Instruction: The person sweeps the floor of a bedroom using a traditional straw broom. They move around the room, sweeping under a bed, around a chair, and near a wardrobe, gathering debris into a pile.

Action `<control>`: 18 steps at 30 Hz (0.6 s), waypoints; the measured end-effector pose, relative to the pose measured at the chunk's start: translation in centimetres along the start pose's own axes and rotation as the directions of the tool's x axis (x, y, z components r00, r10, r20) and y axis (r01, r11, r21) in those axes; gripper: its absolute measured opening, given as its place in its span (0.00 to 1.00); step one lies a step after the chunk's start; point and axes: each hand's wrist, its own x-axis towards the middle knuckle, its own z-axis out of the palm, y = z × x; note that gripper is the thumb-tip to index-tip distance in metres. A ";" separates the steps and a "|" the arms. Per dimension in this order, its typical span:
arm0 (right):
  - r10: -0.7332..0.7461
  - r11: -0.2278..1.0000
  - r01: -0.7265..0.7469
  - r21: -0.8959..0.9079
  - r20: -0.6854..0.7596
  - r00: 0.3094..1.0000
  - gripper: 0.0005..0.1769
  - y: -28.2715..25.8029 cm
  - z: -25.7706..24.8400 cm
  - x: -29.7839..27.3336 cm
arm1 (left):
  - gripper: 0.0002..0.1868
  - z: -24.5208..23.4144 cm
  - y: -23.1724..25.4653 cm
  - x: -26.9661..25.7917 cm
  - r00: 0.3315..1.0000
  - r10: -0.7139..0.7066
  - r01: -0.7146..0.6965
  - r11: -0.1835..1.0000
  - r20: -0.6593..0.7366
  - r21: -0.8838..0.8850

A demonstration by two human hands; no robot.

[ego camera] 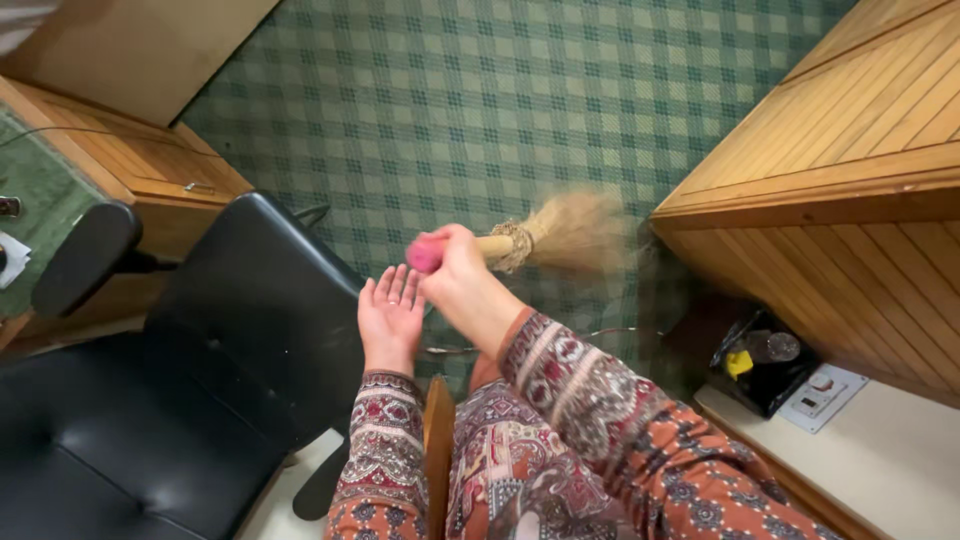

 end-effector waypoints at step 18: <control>0.221 0.974 -0.224 -0.031 0.340 0.914 0.09 -11.6 -11.7 -6.5 | 0.23 0.3 -6.3 2.1 0.967 -0.255 0.249 0.959 0.025 0.132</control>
